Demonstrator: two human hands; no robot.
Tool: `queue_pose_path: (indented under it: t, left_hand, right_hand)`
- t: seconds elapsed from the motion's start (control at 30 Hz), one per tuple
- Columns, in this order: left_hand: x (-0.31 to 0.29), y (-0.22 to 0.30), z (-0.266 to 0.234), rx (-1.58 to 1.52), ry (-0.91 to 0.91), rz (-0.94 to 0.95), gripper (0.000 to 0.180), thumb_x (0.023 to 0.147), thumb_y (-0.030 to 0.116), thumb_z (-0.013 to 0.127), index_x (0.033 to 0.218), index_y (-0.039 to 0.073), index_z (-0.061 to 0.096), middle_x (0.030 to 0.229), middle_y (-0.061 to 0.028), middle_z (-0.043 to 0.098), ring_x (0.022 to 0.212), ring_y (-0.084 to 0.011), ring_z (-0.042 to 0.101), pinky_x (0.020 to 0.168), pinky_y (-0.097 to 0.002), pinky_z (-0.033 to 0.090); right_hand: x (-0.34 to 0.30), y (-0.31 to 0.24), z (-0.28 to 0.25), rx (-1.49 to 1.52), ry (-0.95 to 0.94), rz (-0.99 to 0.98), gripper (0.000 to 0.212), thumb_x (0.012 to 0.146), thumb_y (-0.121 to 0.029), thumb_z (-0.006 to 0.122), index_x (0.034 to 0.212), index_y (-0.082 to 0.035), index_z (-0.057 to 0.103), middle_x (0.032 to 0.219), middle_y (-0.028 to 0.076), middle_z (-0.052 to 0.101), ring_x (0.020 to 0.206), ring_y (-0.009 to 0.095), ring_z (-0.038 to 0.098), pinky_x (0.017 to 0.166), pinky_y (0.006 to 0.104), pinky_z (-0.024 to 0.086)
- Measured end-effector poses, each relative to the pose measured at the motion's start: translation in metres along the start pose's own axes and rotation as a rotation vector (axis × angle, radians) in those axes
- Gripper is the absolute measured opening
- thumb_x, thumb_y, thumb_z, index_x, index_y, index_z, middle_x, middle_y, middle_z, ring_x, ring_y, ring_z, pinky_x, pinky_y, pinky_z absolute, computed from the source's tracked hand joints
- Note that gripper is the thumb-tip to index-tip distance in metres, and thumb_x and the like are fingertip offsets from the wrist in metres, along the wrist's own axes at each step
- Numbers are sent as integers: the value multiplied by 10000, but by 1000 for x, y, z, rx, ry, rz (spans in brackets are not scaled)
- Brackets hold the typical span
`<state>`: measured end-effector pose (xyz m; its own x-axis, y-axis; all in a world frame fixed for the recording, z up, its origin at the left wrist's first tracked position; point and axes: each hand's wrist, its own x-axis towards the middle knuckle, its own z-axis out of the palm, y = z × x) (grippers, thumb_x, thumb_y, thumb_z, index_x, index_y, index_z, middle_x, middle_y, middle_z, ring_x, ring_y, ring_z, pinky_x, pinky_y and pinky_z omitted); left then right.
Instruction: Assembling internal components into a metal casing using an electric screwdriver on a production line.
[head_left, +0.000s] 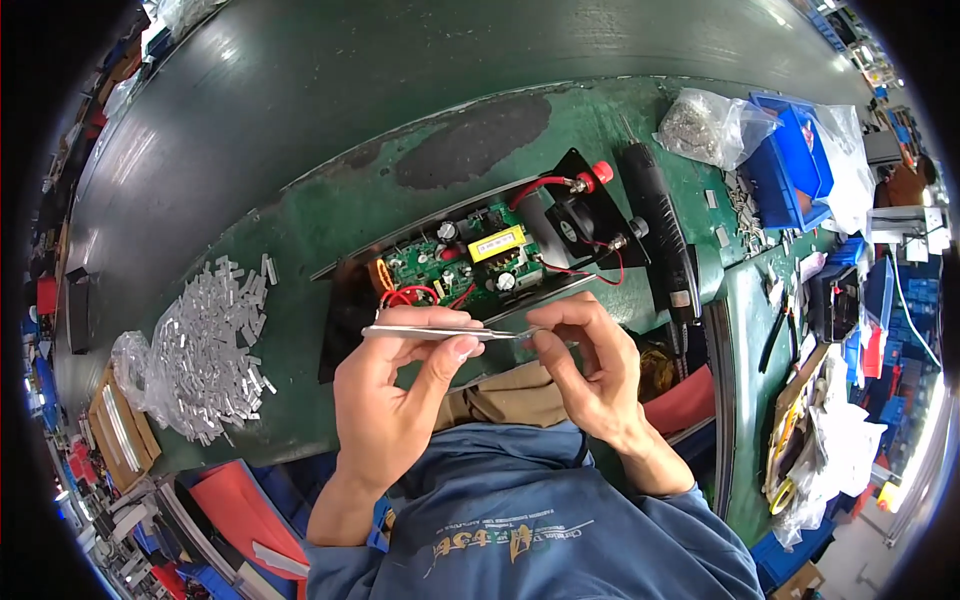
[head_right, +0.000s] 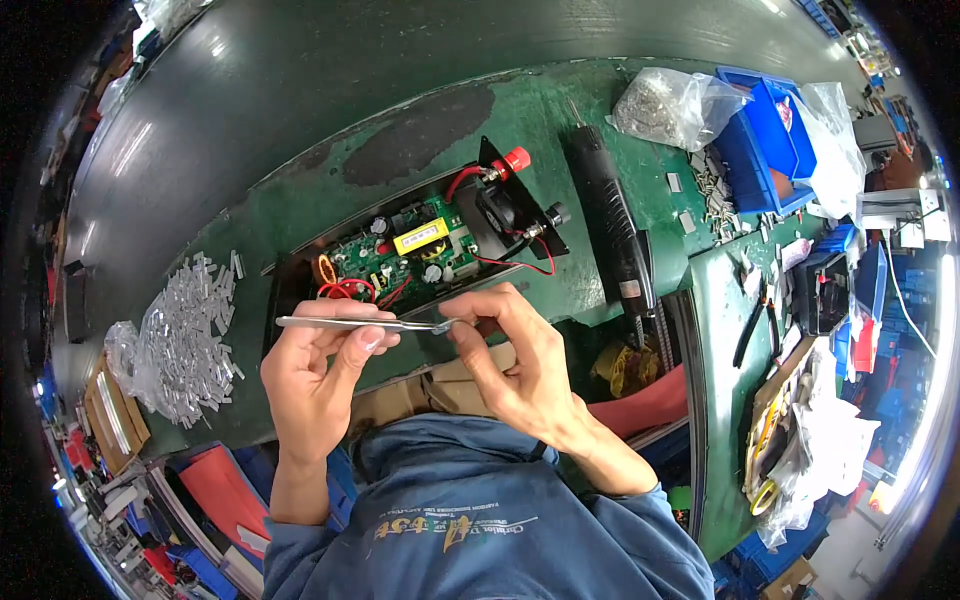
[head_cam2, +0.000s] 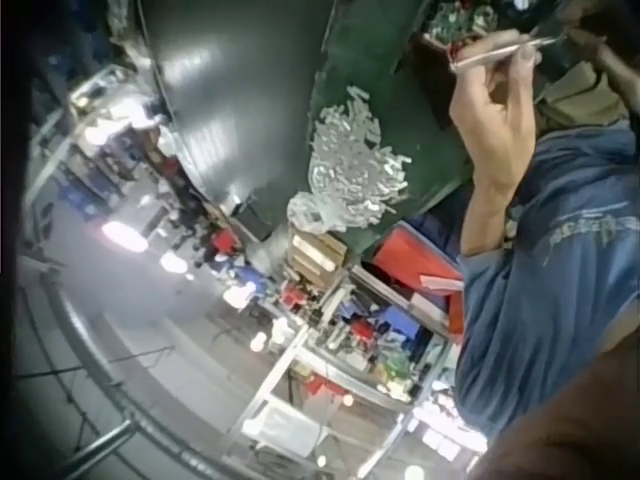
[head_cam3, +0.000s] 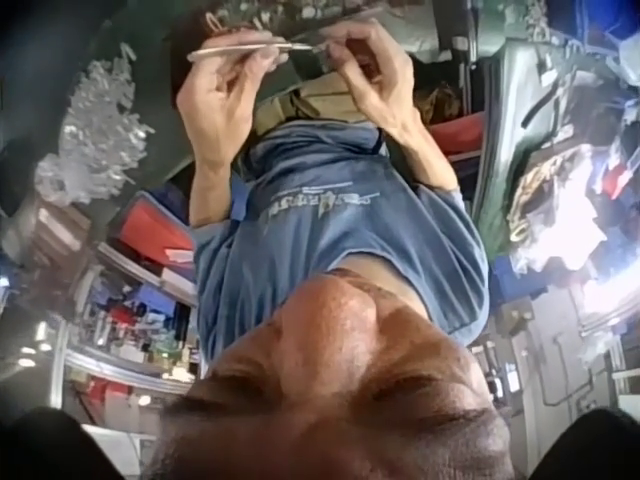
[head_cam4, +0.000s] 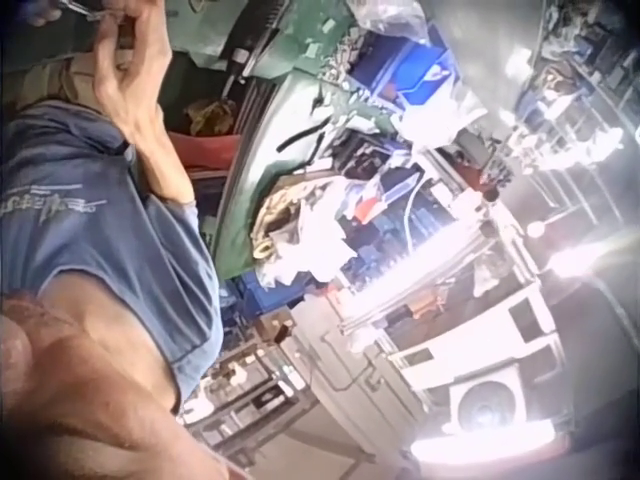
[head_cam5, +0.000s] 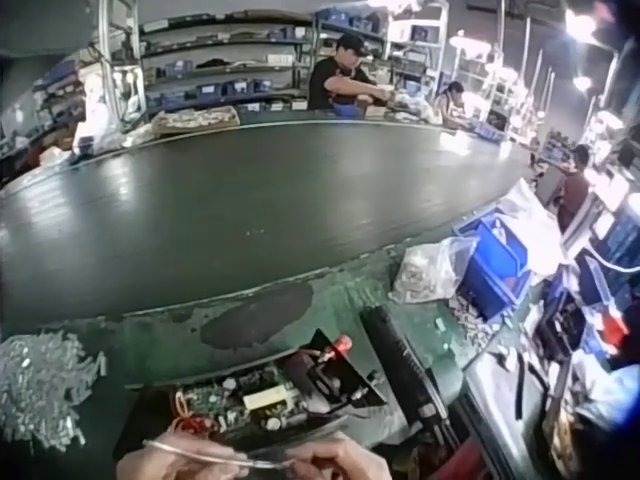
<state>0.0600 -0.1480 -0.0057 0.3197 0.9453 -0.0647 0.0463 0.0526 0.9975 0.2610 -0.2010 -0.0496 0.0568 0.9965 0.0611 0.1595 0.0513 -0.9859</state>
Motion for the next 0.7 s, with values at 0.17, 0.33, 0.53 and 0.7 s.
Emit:
queue_pose_path:
  t: [0.17,0.33,0.53,0.7]
  left_hand:
    - [5,0,4,70,4,57,153,981,-6,644,1115,-61,597,1022,-183,709,880,-206,727,793,-301,604]
    - [6,-9,0,313,53,294,159,944,-34,672,1091,-34,612,992,-175,718,830,-231,731,742,-308,597]
    - [11,-19,5,610,50,454,196,882,-49,729,1042,26,645,960,-151,743,817,-260,732,713,-326,585]
    - [19,-26,9,785,19,569,284,847,-4,769,1096,59,648,985,-80,749,803,-217,726,664,-297,552]
  right_hand:
    - [4,0,-6,-25,-6,-42,233,962,108,572,1188,58,589,1059,119,604,904,172,678,777,261,540]
    - [-7,-1,-16,-195,208,-120,271,945,121,578,1209,61,570,1114,160,606,894,187,658,784,265,533]
    - [-18,29,-55,-550,658,-190,250,923,120,601,1161,43,602,1115,135,602,911,166,603,780,261,502]
    - [-10,42,-70,-750,676,-204,263,902,132,614,1146,33,622,1149,138,609,922,171,575,817,279,481]
